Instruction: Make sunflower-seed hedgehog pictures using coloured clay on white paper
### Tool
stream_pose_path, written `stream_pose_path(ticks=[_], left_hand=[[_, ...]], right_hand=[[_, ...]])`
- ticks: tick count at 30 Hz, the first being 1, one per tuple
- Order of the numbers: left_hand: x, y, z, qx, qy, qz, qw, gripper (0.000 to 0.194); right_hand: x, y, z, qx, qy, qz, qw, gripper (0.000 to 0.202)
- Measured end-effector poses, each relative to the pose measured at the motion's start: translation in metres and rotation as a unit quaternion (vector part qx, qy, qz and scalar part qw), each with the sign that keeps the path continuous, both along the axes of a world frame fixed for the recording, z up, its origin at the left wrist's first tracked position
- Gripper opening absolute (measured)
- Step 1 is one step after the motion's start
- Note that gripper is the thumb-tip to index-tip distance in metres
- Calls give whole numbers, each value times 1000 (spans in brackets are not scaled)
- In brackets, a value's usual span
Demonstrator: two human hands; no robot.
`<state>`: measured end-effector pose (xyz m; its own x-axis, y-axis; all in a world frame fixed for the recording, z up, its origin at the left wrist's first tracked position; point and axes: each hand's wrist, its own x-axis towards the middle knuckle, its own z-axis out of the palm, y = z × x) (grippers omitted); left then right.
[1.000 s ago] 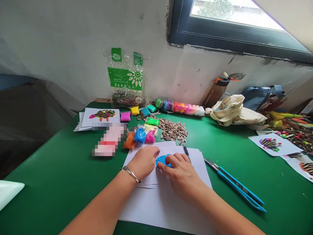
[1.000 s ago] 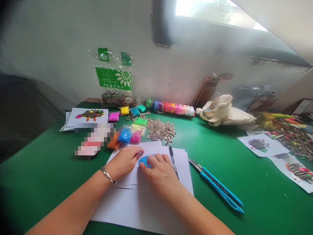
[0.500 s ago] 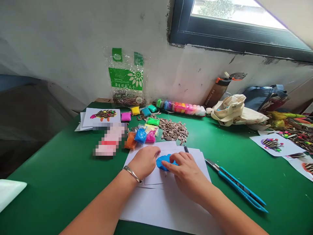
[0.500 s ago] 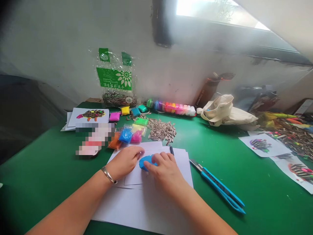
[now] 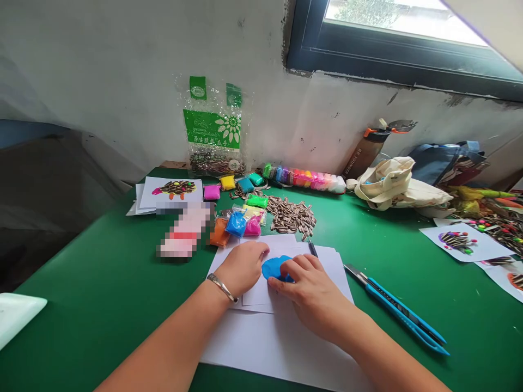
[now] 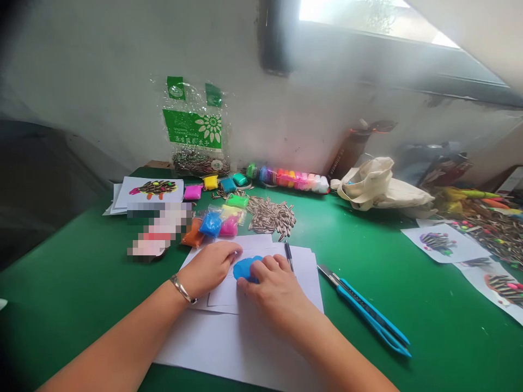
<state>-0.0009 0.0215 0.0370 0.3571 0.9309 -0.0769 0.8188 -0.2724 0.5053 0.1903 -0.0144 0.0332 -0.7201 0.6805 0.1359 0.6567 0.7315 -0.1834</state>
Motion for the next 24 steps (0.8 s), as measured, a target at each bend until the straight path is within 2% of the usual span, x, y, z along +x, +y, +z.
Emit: stream_pose_path(ticks=[7,12,21,24], left_hand=[[0,1,-1,0,-1,-1,1000,27],[0,1,-3,2,-3,-1,1000,26],[-1,0,-3,3,-4,4,1000,27],[0,0,-1,2,-1,2,1000,27]], right_hand=[[2,0,1,10,21,-10,1000,43],[-1,0,-1,21,4,-1,1000,37],[9,-1,9,-21,43,-28,998,48],[8,-2,7,-32,35,-16,999,45]])
